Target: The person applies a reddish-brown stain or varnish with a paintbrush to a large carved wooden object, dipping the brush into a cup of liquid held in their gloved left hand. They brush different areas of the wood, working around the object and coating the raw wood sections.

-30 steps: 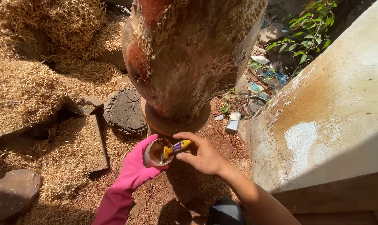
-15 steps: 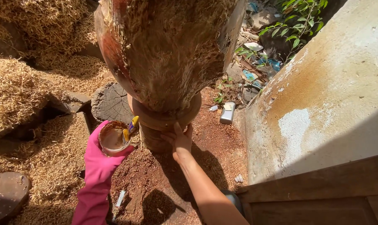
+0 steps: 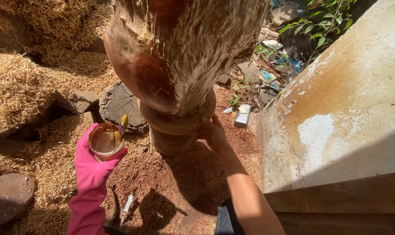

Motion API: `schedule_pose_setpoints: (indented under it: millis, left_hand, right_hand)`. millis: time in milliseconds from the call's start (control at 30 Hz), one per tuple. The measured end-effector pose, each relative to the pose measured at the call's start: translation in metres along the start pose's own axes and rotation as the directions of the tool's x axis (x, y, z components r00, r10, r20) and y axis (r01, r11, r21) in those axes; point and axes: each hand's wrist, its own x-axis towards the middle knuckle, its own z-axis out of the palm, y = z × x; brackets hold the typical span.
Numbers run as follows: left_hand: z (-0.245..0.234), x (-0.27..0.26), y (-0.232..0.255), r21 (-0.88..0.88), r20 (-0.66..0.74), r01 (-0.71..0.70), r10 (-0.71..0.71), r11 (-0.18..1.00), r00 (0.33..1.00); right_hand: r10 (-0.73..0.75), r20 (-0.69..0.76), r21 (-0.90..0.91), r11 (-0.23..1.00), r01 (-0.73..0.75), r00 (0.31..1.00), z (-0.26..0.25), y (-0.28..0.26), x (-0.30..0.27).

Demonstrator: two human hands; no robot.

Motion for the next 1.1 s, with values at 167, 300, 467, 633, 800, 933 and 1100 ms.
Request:
schedule_pose_setpoints:
  millis: [167, 300, 467, 633, 800, 933, 1100]
  left_hand:
    - [-0.005, -0.004, 0.002, -0.140, 0.023, 0.013, -0.010, 0.990, 1.000]
    - [-0.008, -0.006, 0.007, -0.199, 0.094, 0.085, -0.067, 0.976, 0.993]
    - [-0.004, -0.006, 0.007, -0.092, 0.108, 0.060, -0.050, 0.994, 0.993]
    - [0.012, -0.013, -0.008, -0.015, 0.164, -0.006, 0.008, 1.000, 0.986]
    - [0.020, -0.018, 0.001, -0.024, 0.213, -0.024, 0.028, 0.999, 0.977]
    - [0.024, -0.022, 0.009, 0.043, 0.227, 0.069, -0.077, 0.997, 0.971]
    - [0.022, -0.023, 0.002, 0.018, 0.218, 0.044, -0.047, 0.999, 0.975]
  right_hand:
    - [0.127, 0.295, -0.111, 0.989, -0.098, 0.947, -0.034, -0.040, 0.024]
    - [0.092, 0.148, -0.001, 0.996, -0.093, 0.985, -0.065, -0.019, 0.008]
    - [0.176, 0.024, 0.078, 0.981, -0.177, 0.984, -0.088, 0.046, -0.043]
    - [0.191, 0.126, 0.053, 0.979, -0.199, 0.973, -0.023, 0.044, -0.067]
    - [0.072, 0.126, 0.076, 0.994, -0.082, 0.989, 0.033, 0.028, -0.048]
    - [0.056, 0.085, 0.140, 0.988, -0.068, 0.995, 0.041, 0.029, -0.038]
    - [-0.018, -0.041, 0.207, 0.978, 0.026, 0.999, 0.057, 0.042, -0.039]
